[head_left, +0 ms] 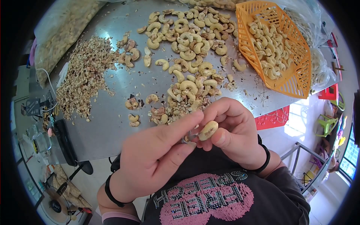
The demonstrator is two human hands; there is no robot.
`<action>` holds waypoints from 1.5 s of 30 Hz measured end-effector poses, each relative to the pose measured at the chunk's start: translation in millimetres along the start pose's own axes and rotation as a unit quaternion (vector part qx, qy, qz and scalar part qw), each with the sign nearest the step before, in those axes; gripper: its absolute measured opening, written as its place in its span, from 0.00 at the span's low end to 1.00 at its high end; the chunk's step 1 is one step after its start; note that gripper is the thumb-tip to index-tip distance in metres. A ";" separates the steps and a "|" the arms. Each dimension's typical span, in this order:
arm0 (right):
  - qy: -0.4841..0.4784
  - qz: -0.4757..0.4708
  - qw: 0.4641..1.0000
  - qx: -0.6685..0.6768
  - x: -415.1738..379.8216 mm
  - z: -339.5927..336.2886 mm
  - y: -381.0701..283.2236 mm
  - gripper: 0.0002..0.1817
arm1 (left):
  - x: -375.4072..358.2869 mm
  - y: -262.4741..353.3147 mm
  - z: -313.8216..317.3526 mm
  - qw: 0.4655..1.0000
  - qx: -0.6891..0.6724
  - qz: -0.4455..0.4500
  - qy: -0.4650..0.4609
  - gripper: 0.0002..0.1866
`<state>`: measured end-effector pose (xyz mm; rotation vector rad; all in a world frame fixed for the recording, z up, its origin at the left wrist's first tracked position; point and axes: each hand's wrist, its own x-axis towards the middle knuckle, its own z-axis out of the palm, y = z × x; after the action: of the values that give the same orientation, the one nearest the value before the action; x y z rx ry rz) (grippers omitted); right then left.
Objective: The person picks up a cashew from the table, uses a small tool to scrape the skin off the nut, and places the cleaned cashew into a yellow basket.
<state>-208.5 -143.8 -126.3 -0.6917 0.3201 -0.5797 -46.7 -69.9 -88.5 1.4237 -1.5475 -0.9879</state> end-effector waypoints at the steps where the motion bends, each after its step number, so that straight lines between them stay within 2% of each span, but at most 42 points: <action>1: 0.015 -0.001 1.000 -0.015 -0.9 1.7 -0.9 0.11 | -0.5 0.0 1.9 1.000 -0.013 -0.004 -0.006 0.20; 6: 0.038 -0.014 0.997 -0.059 -4.8 3.2 0.2 0.12 | -1.2 6.1 5.1 0.999 -0.007 -0.029 -0.020 0.19; 11: 0.054 -0.064 0.992 -0.090 -6.0 3.6 3.6 0.12 | 0.1 3.7 6.5 0.998 0.049 0.026 -0.011 0.19; 15: 0.070 -0.092 0.988 -0.104 -4.9 6.1 6.6 0.12 | 0.5 -5.2 4.8 0.998 0.035 0.056 -0.017 0.21; 20: 0.074 -0.116 0.979 -0.148 -3.8 9.4 5.8 0.11 | -1.4 -7.3 6.0 0.993 0.076 0.086 0.020 0.18; 21: 0.073 -0.115 0.979 -0.148 -3.6 8.4 6.0 0.11 | -1.5 -6.5 5.6 0.993 0.076 0.085 0.020 0.18; 23: 0.041 -0.120 0.981 -0.143 -3.1 5.8 6.8 0.11 | -2.0 -4.2 4.3 0.999 -0.034 0.021 0.007 0.18; 26: 0.037 -0.103 0.987 -0.115 -2.1 5.9 6.6 0.12 | -1.5 -5.1 3.2 0.997 -0.072 0.007 -0.001 0.18; 30: 0.039 -0.104 0.987 -0.119 -2.1 6.7 6.3 0.12 | 0.8 -6.0 2.3 0.998 -0.032 0.054 0.010 0.19; 39: 0.056 -0.101 0.984 -0.136 -3.0 8.9 6.0 0.12 | -2.0 -5.7 0.6 0.999 -0.051 0.013 -0.007 0.22; 45: 0.051 -0.151 0.960 -0.228 -0.6 7.2 5.8 0.12 | 0.2 -4.8 1.4 0.998 0.006 0.061 -0.005 0.21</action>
<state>-203.3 -136.3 -124.9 -1.1720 0.4553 -0.8464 -46.3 -70.4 -93.4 1.3173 -1.6303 -0.9154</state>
